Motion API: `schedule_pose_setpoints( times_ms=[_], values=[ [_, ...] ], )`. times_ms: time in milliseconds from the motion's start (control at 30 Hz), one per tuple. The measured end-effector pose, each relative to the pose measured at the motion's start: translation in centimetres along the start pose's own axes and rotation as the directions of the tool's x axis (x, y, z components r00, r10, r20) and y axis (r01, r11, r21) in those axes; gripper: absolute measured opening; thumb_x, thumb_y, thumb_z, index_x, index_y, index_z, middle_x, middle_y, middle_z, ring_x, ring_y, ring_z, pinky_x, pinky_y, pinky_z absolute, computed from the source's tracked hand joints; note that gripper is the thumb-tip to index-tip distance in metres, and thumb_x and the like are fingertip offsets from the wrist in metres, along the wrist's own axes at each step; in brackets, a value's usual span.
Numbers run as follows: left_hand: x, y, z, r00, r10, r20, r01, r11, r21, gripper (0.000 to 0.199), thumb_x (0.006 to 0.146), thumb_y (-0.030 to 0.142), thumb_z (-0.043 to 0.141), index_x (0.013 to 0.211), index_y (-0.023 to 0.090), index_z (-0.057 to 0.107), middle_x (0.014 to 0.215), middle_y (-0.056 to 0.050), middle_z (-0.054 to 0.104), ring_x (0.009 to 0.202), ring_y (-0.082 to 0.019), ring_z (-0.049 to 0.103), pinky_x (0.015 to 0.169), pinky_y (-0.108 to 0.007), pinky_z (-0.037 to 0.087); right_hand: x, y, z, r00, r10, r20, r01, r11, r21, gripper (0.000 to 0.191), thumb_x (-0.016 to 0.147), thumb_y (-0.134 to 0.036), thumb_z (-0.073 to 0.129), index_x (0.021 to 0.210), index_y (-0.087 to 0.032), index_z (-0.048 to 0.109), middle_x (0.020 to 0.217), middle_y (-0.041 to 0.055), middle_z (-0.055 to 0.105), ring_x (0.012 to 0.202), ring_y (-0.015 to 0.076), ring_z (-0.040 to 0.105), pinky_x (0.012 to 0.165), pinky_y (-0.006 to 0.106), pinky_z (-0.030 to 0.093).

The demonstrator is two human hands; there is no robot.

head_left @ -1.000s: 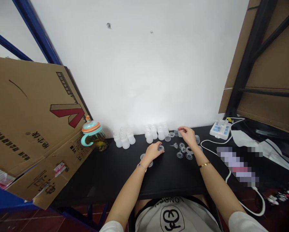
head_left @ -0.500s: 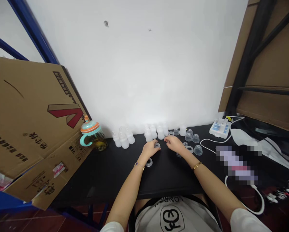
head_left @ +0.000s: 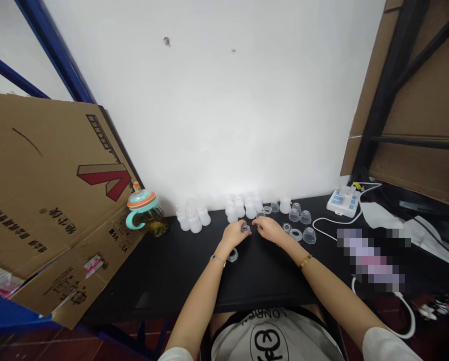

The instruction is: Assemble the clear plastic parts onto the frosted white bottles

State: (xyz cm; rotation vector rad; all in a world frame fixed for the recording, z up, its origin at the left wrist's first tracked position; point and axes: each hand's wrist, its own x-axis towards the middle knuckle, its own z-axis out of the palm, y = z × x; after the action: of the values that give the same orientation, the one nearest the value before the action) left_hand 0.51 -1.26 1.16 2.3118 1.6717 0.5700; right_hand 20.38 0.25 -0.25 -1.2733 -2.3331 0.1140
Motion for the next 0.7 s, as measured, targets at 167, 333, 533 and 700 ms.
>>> schedule_pose_setpoints(
  times_ms=[167, 333, 533, 700],
  values=[
    [0.01, -0.04, 0.08, 0.998, 0.037, -0.045, -0.038, 0.999, -0.032, 0.036, 0.083, 0.035, 0.074, 0.117, 0.025, 0.068, 0.107, -0.005, 0.076, 0.100, -0.025, 0.070, 0.085, -0.031, 0.050, 0.16, -0.39, -0.01, 0.993, 0.022, -0.115, -0.002, 0.986, 0.167, 0.017, 0.094, -0.025, 0.061, 0.101, -0.019, 0.075, 0.096, 0.0066, 0.074, 0.088, 0.0211, 0.068, 0.082, 0.029, 0.049],
    [0.07, 0.02, 0.38, 0.986, 0.110, -0.124, -0.124, 0.985, -0.119, 0.068, 0.081, 0.027, 0.075, 0.144, 0.021, 0.050, 0.113, -0.007, 0.074, 0.102, -0.025, 0.069, 0.090, -0.034, 0.052, 0.18, -0.75, 0.22, 0.987, 0.014, -0.161, 0.024, 0.973, 0.231, 0.017, 0.092, -0.032, 0.065, 0.097, -0.019, 0.074, 0.095, 0.0068, 0.075, 0.087, 0.0215, 0.068, 0.079, 0.030, 0.049],
    [-0.05, 0.37, 0.44, 0.971, 0.191, -0.147, -0.212, 0.967, -0.140, 0.073, 0.084, 0.023, 0.069, 0.152, 0.021, 0.040, 0.114, -0.007, 0.072, 0.102, -0.024, 0.069, 0.093, -0.036, 0.052, 0.13, -0.94, 0.14, 0.987, 0.013, -0.158, 0.022, 0.976, 0.218, 0.012, 0.090, -0.027, 0.066, 0.093, -0.019, 0.074, 0.091, 0.0056, 0.074, 0.085, 0.0214, 0.067, 0.079, 0.030, 0.048],
    [-0.04, 0.43, 0.53, 0.966, 0.213, -0.148, -0.233, 0.964, -0.133, 0.075, 0.085, 0.023, 0.068, 0.153, 0.021, 0.038, 0.119, -0.008, 0.071, 0.108, -0.024, 0.067, 0.098, -0.037, 0.051, 0.24, -0.75, 0.40, 0.989, 0.013, -0.150, 0.022, 0.972, 0.232, 0.014, 0.090, -0.024, 0.066, 0.100, -0.019, 0.074, 0.095, 0.0058, 0.075, 0.086, 0.0203, 0.067, 0.080, 0.029, 0.048]
  ],
)
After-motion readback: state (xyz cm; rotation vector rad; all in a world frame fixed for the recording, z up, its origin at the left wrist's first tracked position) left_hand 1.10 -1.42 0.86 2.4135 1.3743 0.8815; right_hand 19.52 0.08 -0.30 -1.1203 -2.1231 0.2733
